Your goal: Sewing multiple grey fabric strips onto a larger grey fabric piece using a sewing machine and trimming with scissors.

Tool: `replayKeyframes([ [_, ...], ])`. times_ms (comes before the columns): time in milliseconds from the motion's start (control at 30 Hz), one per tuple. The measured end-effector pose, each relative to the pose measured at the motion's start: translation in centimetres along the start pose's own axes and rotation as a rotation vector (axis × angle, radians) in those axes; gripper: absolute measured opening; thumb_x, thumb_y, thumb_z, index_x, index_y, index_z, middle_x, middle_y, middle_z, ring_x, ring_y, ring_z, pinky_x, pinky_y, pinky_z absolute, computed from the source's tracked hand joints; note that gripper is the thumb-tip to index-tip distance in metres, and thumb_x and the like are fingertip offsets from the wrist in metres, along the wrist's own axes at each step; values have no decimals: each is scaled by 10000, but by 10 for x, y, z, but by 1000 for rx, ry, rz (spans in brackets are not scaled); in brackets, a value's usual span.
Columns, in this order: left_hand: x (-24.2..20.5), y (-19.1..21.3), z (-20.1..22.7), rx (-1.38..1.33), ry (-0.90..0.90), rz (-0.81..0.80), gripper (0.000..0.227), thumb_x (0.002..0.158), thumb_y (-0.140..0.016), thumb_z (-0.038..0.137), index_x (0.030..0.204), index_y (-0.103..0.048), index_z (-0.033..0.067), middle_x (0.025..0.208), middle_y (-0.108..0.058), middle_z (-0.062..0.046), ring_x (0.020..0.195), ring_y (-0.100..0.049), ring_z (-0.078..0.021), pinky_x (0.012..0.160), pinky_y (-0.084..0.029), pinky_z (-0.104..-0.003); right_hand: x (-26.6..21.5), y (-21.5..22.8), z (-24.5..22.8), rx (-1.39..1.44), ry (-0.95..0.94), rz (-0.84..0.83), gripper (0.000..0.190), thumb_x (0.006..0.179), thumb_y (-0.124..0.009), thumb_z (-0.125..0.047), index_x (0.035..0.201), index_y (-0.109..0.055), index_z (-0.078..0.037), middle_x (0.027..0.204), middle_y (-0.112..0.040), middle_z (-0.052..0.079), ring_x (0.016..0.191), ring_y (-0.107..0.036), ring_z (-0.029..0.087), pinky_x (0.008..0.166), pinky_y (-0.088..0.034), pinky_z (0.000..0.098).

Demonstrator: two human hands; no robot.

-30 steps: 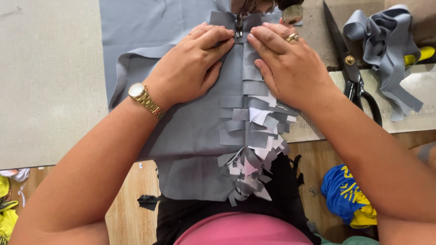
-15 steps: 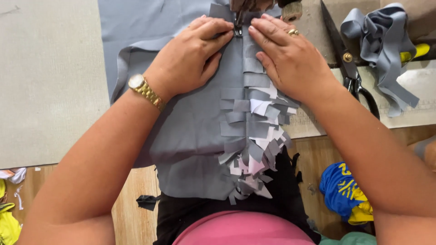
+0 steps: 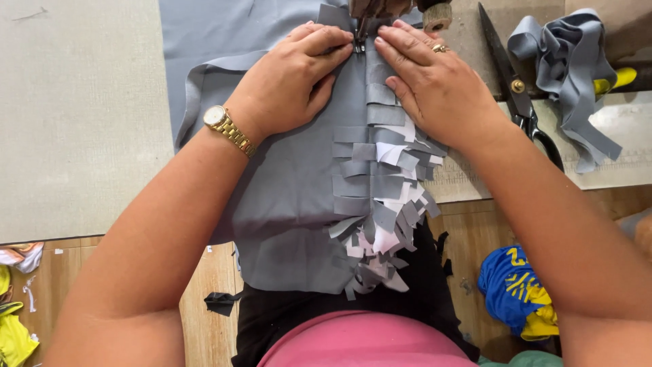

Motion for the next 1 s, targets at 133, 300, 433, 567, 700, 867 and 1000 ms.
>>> replayKeyframes([
  [133, 2, 3, -4, 29, 19, 10, 387, 1059, -596, 32, 1408, -699, -100, 1416, -638, -233, 1269, -615, -424, 1194, -461, -507, 2, 41, -11, 20, -325, -175, 545, 1118, -617, -154, 1643, -538, -31, 1722, -474, 116, 1593, -377, 334, 1203, -398, 622],
  [300, -15, 10, -26, 240, 161, 106, 314, 983, -667, 61, 1281, -736, -13, 1204, -653, -160, 1059, -598, -379, 881, -513, -509, -123, 89, 4, -175, -716, -232, 479, 1043, -769, -239, 1468, -715, -25, 1405, -674, 245, 1307, -596, 455, 1066, -474, 574],
  [433, -25, 19, -42, 223, 241, 198, 307, 818, -609, -88, 1070, -714, 51, 1043, -590, -128, 911, -556, -366, 799, -501, -489, -210, 75, 23, -285, -1098, -426, 572, 970, -799, -397, 1458, -743, -102, 1217, -755, 113, 1079, -737, 313, 873, -589, 492],
  [567, -26, 27, -51, -131, 354, 233, 309, 824, -669, 24, 1114, -707, 121, 979, -672, -11, 831, -535, -238, 923, -453, -401, -193, 77, 17, -54, -1205, -312, 518, 881, -895, -405, 1298, -800, -113, 951, -778, 17, 848, -714, 181, 850, -552, 374],
  [700, -34, 30, -65, -290, 444, 283, 149, 949, -767, 14, 1063, -773, 109, 958, -762, -14, 785, -635, -160, 763, -541, -325, -237, 71, 33, 519, -1321, -38, 389, 962, -775, -7, 1348, -740, -14, 1089, -751, 107, 917, -635, 150, 812, -506, 291],
  [867, -43, 33, -78, -94, 474, 351, 140, 956, -736, 68, 1057, -797, 145, 769, -667, 10, 729, -632, -191, 730, -503, -380, -205, 53, -52, 1803, -894, 70, 680, 889, -988, -196, 1305, -584, 160, 1032, -635, 224, 660, -696, 238, 530, -545, 322],
  [1000, -44, 35, -78, -144, 499, 378, 144, 969, -753, 72, 1081, -806, 145, 738, -665, 38, 643, -601, -127, 700, -509, -330, -169, 49, -87, 1782, -894, 157, 740, 1000, -910, -405, 1212, -551, 206, 873, -553, 188, 475, -547, 110, 324, -372, 218],
])
Point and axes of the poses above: each hand's wrist, its own x-axis towards the middle knuckle, its own y-axis out of the back of the hand, z = x × y, the point moved 9 cm from there along x, towards the middle knuckle
